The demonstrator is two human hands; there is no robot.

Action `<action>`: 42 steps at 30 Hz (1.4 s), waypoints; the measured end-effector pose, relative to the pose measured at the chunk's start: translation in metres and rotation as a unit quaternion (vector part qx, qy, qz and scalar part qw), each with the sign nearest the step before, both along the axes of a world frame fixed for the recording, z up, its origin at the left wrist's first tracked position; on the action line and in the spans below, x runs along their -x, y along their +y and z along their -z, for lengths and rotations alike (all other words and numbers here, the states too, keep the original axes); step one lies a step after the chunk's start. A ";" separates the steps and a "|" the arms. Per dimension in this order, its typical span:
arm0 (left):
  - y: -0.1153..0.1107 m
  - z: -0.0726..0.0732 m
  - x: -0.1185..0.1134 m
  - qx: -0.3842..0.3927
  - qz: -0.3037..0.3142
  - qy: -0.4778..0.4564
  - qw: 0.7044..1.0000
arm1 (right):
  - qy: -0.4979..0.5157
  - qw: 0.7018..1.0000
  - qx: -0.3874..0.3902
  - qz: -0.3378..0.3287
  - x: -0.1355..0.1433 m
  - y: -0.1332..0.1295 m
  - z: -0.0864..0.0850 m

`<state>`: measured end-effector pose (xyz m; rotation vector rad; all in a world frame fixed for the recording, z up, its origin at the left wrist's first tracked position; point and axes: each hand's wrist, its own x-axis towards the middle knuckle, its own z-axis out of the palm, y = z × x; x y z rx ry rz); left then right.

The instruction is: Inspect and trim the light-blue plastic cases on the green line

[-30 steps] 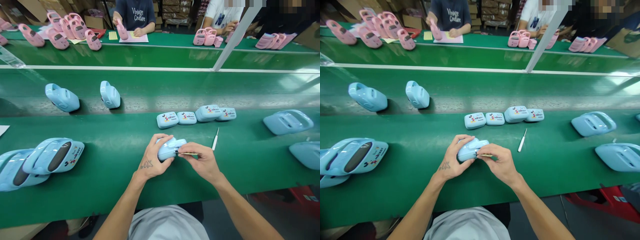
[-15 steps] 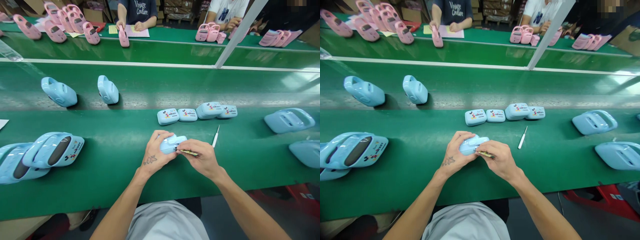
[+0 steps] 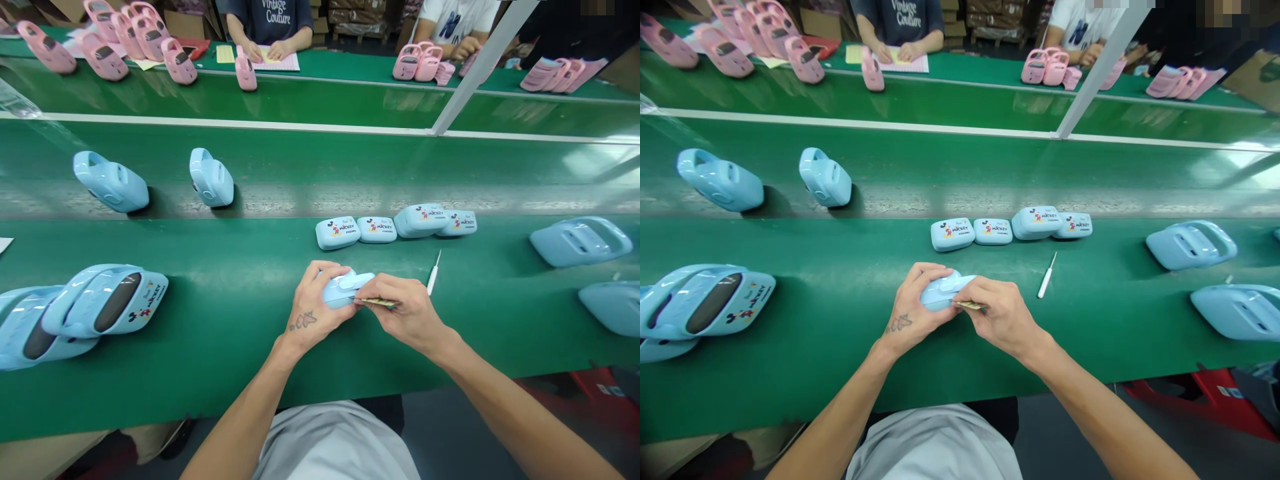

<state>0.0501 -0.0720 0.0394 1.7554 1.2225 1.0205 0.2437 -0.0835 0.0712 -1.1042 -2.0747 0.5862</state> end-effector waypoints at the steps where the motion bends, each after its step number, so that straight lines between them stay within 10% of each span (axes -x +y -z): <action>1: 0.000 0.000 0.000 -0.001 -0.001 -0.001 1.000 | -0.006 1.000 -0.001 -0.001 0.001 0.001 0.000; 7: -0.001 -0.001 0.000 0.014 -0.004 -0.010 1.000 | 0.061 0.996 0.052 0.024 0.004 -0.003 0.001; 11: 0.002 0.002 0.009 0.062 -0.071 -0.070 0.993 | 0.139 0.952 0.200 0.186 -0.022 -0.004 0.014; 18: 0.007 0.016 0.020 0.303 -0.145 -0.447 0.829 | -0.118 0.886 0.272 0.357 -0.076 0.009 0.040; 22: 0.005 0.015 0.013 0.320 -0.150 -0.488 0.798 | -0.012 0.934 0.148 0.324 -0.043 -0.006 0.031; 26: -0.001 0.013 0.005 0.305 -0.140 -0.475 0.813 | 0.231 0.940 0.224 0.109 0.018 -0.022 0.028; 29: -0.004 0.014 0.010 0.279 -0.120 -0.431 0.850 | 0.321 0.904 0.268 0.092 0.044 -0.023 0.031; 42: -0.003 0.024 0.031 0.215 0.019 -0.107 0.971 | 0.315 0.916 0.248 0.005 0.019 -0.007 0.070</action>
